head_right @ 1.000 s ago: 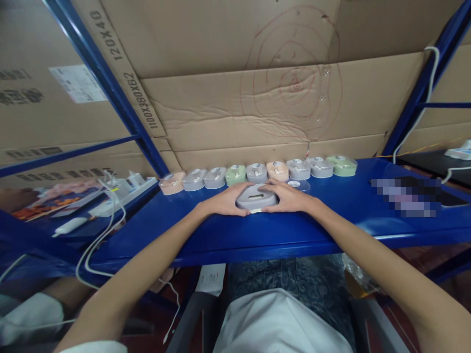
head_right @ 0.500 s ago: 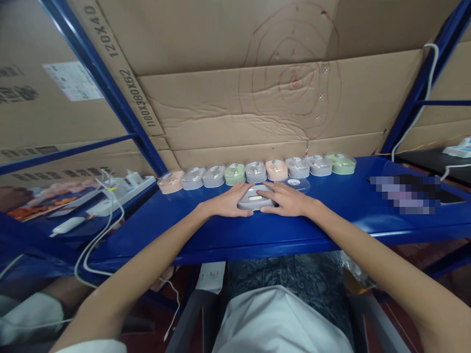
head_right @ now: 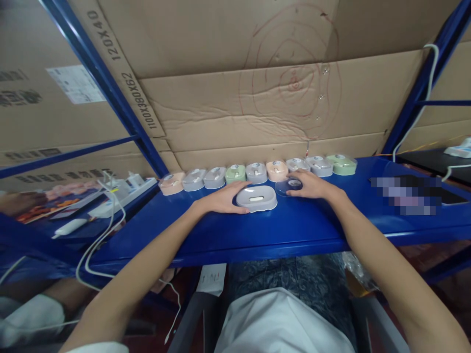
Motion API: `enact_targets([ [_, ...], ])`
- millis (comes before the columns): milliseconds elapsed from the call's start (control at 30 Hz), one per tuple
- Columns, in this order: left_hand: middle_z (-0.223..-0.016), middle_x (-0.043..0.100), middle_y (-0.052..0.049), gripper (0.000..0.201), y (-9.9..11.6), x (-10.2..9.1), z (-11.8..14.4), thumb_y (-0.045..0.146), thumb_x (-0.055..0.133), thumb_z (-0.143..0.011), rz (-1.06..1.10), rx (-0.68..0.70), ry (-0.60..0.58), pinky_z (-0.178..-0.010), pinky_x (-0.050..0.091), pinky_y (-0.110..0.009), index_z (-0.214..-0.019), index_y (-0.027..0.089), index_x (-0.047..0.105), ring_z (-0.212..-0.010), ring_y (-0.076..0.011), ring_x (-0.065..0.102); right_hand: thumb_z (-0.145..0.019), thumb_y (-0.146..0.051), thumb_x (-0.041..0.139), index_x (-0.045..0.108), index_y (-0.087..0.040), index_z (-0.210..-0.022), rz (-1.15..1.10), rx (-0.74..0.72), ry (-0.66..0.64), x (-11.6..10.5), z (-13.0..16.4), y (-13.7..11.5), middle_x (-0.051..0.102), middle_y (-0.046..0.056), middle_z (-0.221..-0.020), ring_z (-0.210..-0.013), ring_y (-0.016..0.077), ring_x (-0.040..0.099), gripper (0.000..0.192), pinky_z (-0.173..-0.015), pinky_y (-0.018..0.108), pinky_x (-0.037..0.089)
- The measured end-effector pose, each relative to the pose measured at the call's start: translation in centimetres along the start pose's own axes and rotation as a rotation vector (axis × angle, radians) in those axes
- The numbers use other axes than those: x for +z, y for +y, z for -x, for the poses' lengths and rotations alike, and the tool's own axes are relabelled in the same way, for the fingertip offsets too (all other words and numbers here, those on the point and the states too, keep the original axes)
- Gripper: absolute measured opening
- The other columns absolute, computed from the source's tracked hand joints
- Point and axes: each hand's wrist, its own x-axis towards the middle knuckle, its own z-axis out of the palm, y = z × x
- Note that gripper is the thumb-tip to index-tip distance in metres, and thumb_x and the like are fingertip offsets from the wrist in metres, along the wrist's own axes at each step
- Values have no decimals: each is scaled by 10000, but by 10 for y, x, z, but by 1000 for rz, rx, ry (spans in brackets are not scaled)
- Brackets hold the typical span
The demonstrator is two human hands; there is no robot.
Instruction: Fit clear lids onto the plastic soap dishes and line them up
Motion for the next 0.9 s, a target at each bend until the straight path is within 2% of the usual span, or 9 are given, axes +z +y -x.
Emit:
enact_targets([
  [167, -1626, 554, -187, 1017, -2, -2, 1, 663, 863, -776, 44, 15, 27, -1260, 393, -626, -1613, 215, 497, -1498, -445, 526, -777, -709, 824, 739, -236, -1408, 27, 3, -29, 4, 0, 10, 752, 151, -1397, -1316, 479, 662, 793, -1138, 685, 504],
  [267, -1647, 540, -186, 1038, -3, -2, 0, 672, 881, -753, 53, 10, 34, -1273, 376, -636, -1606, 214, 509, -1518, -452, 508, -770, -699, 837, 732, -261, -1415, -4, 7, -24, 4, 1, 9, 748, 128, -1418, -1303, 464, 675, 787, -1134, 675, 509],
  [400, -1648, 544, -188, 1053, -7, -3, -1, 679, 903, -724, 55, 5, 33, -1286, 355, -638, -1591, 212, 530, -1528, -448, 500, -754, -711, 849, 745, -236, -1367, -85, 83, -26, -4, 2, 3, 800, 130, -1241, -1098, 407, 751, 782, -998, 601, 599],
  [467, -1635, 564, -170, 1041, -9, -3, -1, 668, 923, -701, 79, 8, 54, -1278, 366, -638, -1573, 235, 554, -1518, -442, 515, -747, -730, 850, 763, -243, -1312, -141, 127, 29, -9, 2, -2, 806, 118, -1163, -1035, 388, 753, 752, -938, 580, 618],
  [533, -1626, 572, -173, 1054, -11, -2, -1, 658, 933, -690, 106, 2, 67, -1262, 384, -645, -1577, 238, 549, -1505, -443, 528, -780, -731, 831, 765, -259, -1290, -235, 142, 130, -12, 1, -11, 798, 109, -1203, -1055, 376, 748, 698, -940, 570, 621],
  [633, -1605, 580, -201, 1114, -10, 4, -3, 653, 933, -697, 150, -15, 77, -1233, 414, -652, -1619, 218, 485, -1474, -446, 557, -847, -693, 806, 749, -284, -1311, -389, 79, 264, -7, -1, -27, 770, 98, -1335, -1172, 370, 729, 621, -1032, 578, 596],
  [700, -1585, 590, -212, 1138, -8, 11, -5, 655, 926, -713, 181, -21, 84, -1214, 436, -643, -1641, 209, 441, -1450, -444, 578, -864, -647, 821, 741, -299, -1331, -469, -25, 293, 2, -3, -40, 743, 89, -1411, -1293, 365, 689, 587, -1138, 584, 543],
  [767, -1582, 586, -218, 1148, -5, 18, -8, 663, 922, -720, 209, -23, 104, -1204, 447, -639, -1646, 206, 421, -1442, -444, 583, -852, -605, 853, 737, -314, -1354, -506, -111, 269, 13, -5, -52, 732, 82, -1432, -1344, 350, 666, 592, -1193, 581, 507],
  [900, -1636, 534, -207, 1125, 0, 29, -12, 650, 928, -725, 265, 13, 161, -1231, 422, -637, -1636, 220, 427, -1493, -437, 530, -827, -602, 877, 728, -324, -1403, -435, -174, 192, 27, -8, -68, 745, 90, -1368, -1303, 345, 670, 656, -1176, 610, 507],
])
